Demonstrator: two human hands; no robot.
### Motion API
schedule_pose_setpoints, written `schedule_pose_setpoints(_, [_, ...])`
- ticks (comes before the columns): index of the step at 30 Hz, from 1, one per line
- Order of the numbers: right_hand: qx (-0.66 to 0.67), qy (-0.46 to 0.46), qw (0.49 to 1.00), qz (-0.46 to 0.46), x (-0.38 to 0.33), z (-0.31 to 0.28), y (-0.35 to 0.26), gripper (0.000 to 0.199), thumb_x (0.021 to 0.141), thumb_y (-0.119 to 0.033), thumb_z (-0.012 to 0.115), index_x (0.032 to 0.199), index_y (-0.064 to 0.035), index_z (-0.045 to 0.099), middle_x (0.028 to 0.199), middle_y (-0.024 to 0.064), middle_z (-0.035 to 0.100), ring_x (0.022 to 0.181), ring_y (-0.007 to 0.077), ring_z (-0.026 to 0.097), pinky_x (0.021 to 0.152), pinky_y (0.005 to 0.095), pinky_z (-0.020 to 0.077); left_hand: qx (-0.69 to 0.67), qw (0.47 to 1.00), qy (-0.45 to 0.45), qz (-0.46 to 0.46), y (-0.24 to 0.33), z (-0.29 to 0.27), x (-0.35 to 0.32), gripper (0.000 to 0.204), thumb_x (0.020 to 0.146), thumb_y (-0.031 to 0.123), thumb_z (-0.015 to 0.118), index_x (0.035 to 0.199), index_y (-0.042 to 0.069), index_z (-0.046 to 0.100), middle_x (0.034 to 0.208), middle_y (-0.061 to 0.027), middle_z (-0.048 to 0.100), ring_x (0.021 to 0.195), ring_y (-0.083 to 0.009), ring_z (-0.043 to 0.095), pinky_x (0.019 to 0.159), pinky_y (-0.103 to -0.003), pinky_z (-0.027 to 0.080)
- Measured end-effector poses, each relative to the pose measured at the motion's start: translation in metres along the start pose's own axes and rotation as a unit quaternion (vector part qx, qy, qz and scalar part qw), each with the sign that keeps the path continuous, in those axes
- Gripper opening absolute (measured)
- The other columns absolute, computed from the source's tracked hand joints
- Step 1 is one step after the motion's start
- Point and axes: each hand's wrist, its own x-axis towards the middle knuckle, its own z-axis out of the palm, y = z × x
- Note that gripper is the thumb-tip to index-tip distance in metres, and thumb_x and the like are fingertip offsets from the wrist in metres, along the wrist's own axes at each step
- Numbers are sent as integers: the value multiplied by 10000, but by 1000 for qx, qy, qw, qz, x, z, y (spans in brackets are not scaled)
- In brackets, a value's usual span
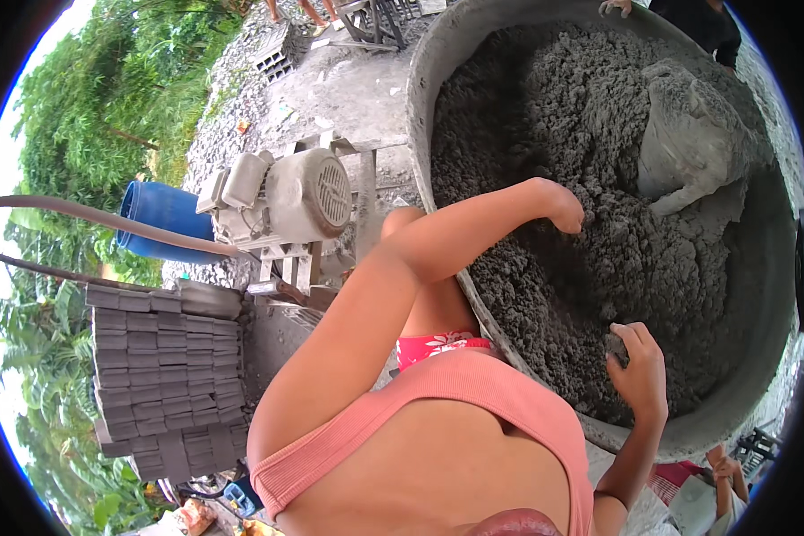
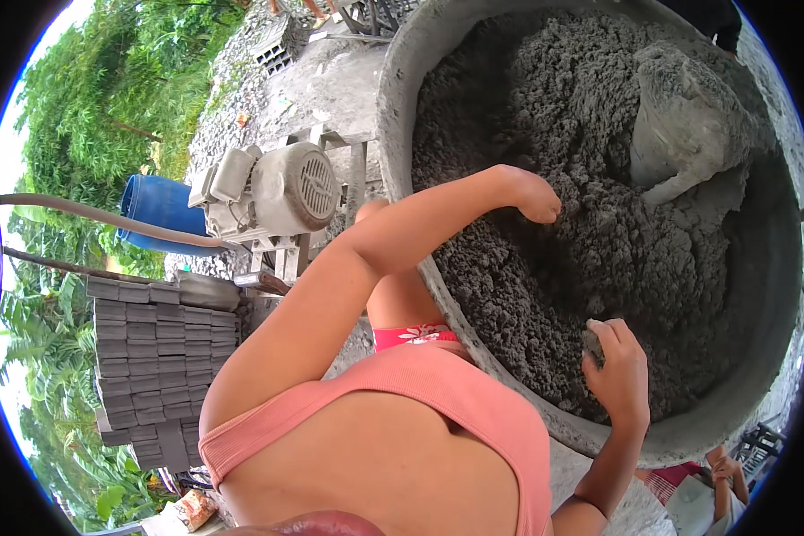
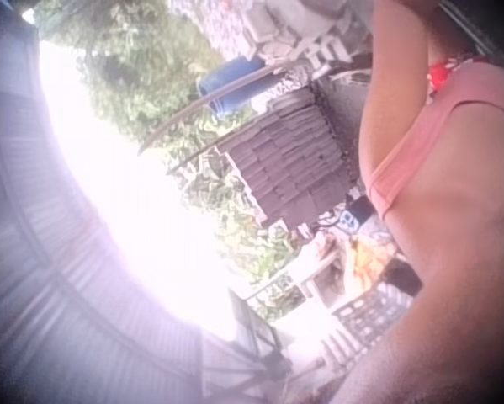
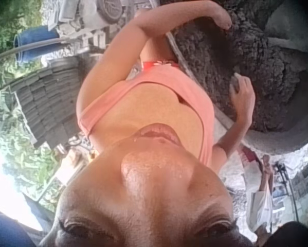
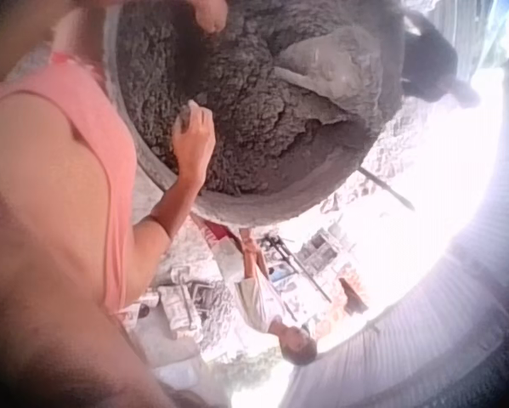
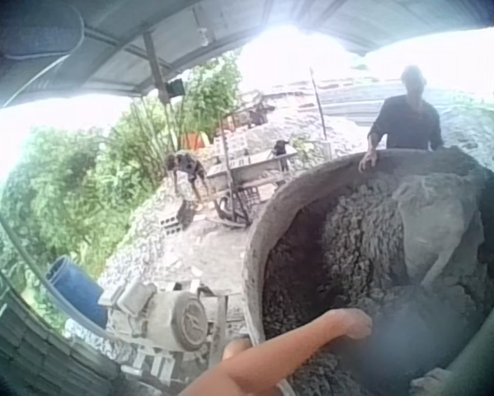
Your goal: The person mixes the concrete mixture inside a mechanical mixer by hand and picks out solid clumps from the drum.
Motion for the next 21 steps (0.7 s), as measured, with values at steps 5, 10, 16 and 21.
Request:
schedule_pose_setpoints(5, [2,-9,1000,10,0,1,3,430,692,26,687,1111,-32,607,1029,136,596,966,353,603,833,410,485,6,1000,-26,1,2,-1,3,506,1018,367,345,1375,54,520,1408,-122,506,1263,-321,492,1022,-484,421])
schedule_pose_setpoints(10, [-6,-10,1000,-8,1,2,2,395,710,12,696,1093,-34,612,1010,131,590,939,349,602,796,415,497,4,1000,-22,2,2,-1,2,516,1014,383,359,1371,50,525,1422,-121,497,1281,-315,481,1032,-483,410])
schedule_pose_setpoints(16, [-5,-17,1000,-3,0,2,0,403,711,7,700,1101,-40,615,1014,128,591,940,346,603,797,414,497,11,1000,14,0,4,1,0,447,964,297,409,1281,43,596,1303,-136,598,1197,-325,547,993,-453,430])
schedule_pose_setpoints(21, [-9,-13,1000,-3,0,2,2,409,710,4,703,1106,-42,613,1015,127,591,939,346,604,792,414,498,12,999,38,21,0,4,2,446,960,305,414,1262,40,607,1289,-140,605,1187,-330,551,982,-449,437])
